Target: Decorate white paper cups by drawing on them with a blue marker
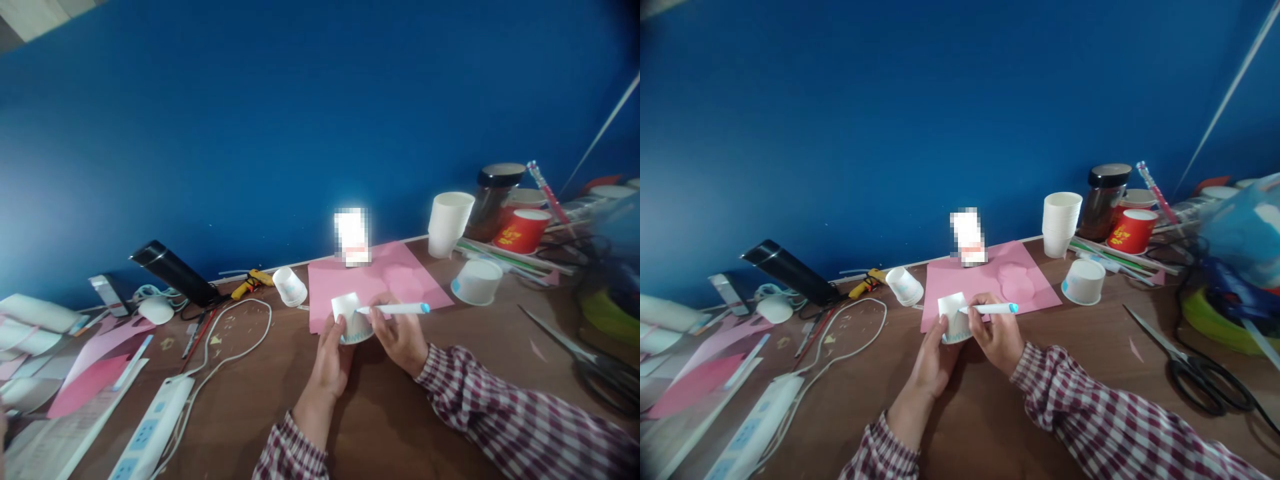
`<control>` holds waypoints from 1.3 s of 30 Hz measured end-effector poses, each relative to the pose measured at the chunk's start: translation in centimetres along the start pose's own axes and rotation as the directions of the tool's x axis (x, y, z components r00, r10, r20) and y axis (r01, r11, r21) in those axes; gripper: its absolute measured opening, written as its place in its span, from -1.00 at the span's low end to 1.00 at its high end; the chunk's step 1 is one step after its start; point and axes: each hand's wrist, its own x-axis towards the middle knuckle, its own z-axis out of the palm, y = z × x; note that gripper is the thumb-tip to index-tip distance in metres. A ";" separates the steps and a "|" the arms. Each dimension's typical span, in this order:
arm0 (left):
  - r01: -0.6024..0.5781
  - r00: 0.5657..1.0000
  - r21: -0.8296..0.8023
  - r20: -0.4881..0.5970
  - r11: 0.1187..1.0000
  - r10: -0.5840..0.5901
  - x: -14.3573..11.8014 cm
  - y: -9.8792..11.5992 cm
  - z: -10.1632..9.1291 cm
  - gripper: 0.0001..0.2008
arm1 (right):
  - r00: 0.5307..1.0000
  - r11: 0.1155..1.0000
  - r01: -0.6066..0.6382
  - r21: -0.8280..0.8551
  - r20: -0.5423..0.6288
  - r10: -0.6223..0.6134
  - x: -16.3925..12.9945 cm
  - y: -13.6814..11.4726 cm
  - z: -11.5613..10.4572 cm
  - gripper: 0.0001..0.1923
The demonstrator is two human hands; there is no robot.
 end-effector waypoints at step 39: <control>0.016 1.000 0.012 -0.025 1.000 -0.016 -0.2 0.0 -0.1 -0.67 | 0.999 1.000 -0.028 -0.013 -0.039 0.027 0.1 0.4 0.0 -0.91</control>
